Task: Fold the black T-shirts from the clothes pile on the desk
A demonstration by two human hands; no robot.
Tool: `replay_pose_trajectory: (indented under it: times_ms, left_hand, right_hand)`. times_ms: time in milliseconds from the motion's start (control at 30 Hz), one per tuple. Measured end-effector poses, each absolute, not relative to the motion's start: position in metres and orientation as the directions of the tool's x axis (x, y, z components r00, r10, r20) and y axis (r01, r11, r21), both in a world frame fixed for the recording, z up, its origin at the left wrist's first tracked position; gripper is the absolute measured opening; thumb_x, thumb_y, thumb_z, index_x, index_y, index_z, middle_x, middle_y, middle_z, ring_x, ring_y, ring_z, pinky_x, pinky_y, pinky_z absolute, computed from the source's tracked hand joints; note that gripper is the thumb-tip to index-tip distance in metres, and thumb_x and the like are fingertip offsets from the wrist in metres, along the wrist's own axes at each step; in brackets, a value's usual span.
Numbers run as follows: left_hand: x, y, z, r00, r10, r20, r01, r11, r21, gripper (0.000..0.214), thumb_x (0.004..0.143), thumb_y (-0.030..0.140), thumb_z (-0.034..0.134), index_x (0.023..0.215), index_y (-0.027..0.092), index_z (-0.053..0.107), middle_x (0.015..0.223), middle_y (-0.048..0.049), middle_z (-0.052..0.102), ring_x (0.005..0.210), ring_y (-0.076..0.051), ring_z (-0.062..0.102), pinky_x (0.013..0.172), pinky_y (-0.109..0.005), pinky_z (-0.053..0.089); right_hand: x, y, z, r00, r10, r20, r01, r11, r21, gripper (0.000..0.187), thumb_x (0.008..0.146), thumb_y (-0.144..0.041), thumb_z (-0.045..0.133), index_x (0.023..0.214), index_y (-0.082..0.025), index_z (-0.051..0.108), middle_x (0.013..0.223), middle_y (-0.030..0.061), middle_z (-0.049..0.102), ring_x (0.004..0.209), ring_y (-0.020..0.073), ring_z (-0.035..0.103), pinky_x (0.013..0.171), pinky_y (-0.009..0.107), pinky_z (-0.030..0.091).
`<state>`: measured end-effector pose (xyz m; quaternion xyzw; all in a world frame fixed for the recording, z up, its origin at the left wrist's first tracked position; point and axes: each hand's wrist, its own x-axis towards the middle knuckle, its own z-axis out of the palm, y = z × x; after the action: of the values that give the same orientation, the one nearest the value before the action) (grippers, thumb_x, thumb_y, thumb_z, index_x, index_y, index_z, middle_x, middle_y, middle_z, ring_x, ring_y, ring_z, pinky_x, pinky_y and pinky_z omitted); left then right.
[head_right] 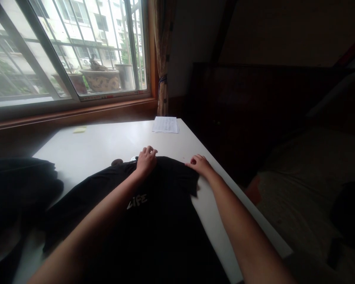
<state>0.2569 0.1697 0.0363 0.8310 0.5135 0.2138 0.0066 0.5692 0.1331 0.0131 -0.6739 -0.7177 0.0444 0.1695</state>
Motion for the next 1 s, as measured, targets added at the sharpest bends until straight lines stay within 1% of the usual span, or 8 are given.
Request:
replay_pose_trajectory:
  times_ms: [100,167,300,400,500,567,767,1000]
  left_hand:
    - [0.274,0.149,0.032,0.549,0.762,0.345,0.748,-0.632,0.204,0.031,0.1,0.023,0.044,0.123,0.027,0.064,0.133,-0.0087,0.058,0.125,-0.027,0.049,0.106,-0.041,0.041]
    - [0.283,0.138,0.025,0.61,0.717,0.337,0.7,-0.687,0.194,0.034,0.102,0.03,0.043,0.13,0.026,0.061,0.14,-0.0068,0.057,0.133,-0.025,0.046,0.113,-0.039,0.037]
    - [0.292,0.131,0.008,0.607,0.741,0.287,0.714,-0.667,0.212,0.051,0.103,0.045,0.04,0.147,0.02,0.048,0.156,-0.0103,0.044,0.148,-0.028,0.033,0.122,-0.047,0.026]
    - [0.292,0.133,0.001,0.594,0.766,0.246,0.735,-0.641,0.222,0.057,0.103,0.049,0.036,0.152,0.02,0.042,0.161,-0.0094,0.036,0.152,-0.027,0.026,0.124,-0.049,0.021]
    - [0.293,0.135,-0.001,0.598,0.764,0.243,0.737,-0.643,0.208,0.059,0.103,0.05,0.034,0.154,0.02,0.041,0.163,-0.0085,0.032,0.153,-0.026,0.022,0.125,-0.049,0.019]
    - [0.294,0.135,0.0,0.599,0.766,0.234,0.741,-0.641,0.199,0.06,0.103,0.05,0.033,0.154,0.019,0.04,0.164,-0.008,0.031,0.154,-0.026,0.021,0.125,-0.049,0.018]
    - [0.294,0.134,0.001,0.601,0.774,0.199,0.757,-0.631,0.167,0.063,0.103,0.055,0.027,0.156,0.021,0.037,0.166,-0.0062,0.026,0.155,-0.025,0.017,0.126,-0.05,0.016]
    - [0.298,0.136,0.002,0.542,0.823,0.171,0.805,-0.566,0.175,0.066,0.102,0.057,0.027,0.156,0.02,0.036,0.166,-0.0073,0.025,0.155,-0.026,0.017,0.125,-0.056,0.013]
  right_hand:
    - [0.584,0.126,0.02,-0.072,0.993,0.098,0.934,0.102,-0.342,0.031,0.084,-0.049,0.066,0.07,-0.022,0.06,0.083,0.0034,0.066,0.082,0.0204,0.06,0.075,0.03,0.047]
    - [0.589,0.123,0.023,-0.081,0.995,0.057,0.924,0.097,-0.37,0.028,0.086,-0.047,0.063,0.072,-0.022,0.06,0.081,0.0028,0.067,0.078,0.0192,0.061,0.07,0.028,0.045]
    - [0.589,0.121,0.024,-0.041,0.999,0.032,0.917,0.05,-0.396,0.023,0.089,-0.045,0.059,0.085,-0.022,0.061,0.082,0.0031,0.068,0.075,0.0191,0.06,0.066,0.028,0.044]
    - [0.587,0.12,0.025,-0.026,1.0,-0.018,0.915,0.016,-0.403,0.03,0.086,-0.052,0.063,0.09,-0.022,0.063,0.088,0.0041,0.07,0.077,0.0191,0.061,0.065,0.028,0.044]
    - [0.588,0.121,0.032,-0.052,0.986,-0.161,0.926,-0.012,-0.377,0.039,0.081,-0.06,0.068,0.081,-0.021,0.066,0.082,0.0041,0.07,0.07,0.0184,0.061,0.06,0.027,0.042]
    - [0.59,0.123,0.037,-0.077,0.975,-0.209,0.934,-0.003,-0.358,0.039,0.081,-0.058,0.069,0.074,-0.02,0.066,0.076,0.0034,0.068,0.066,0.0176,0.06,0.059,0.027,0.041]
    - [0.583,0.136,0.043,-0.05,0.995,-0.087,0.964,0.025,-0.266,0.021,0.091,-0.039,0.064,0.085,-0.019,0.067,0.104,0.0069,0.066,0.088,0.018,0.06,0.072,0.025,0.043]
    - [0.567,0.14,0.043,0.046,0.998,-0.046,0.991,-0.051,-0.124,0.017,0.093,-0.035,0.064,0.092,-0.018,0.068,0.11,0.0092,0.063,0.094,0.0206,0.06,0.079,0.029,0.042]
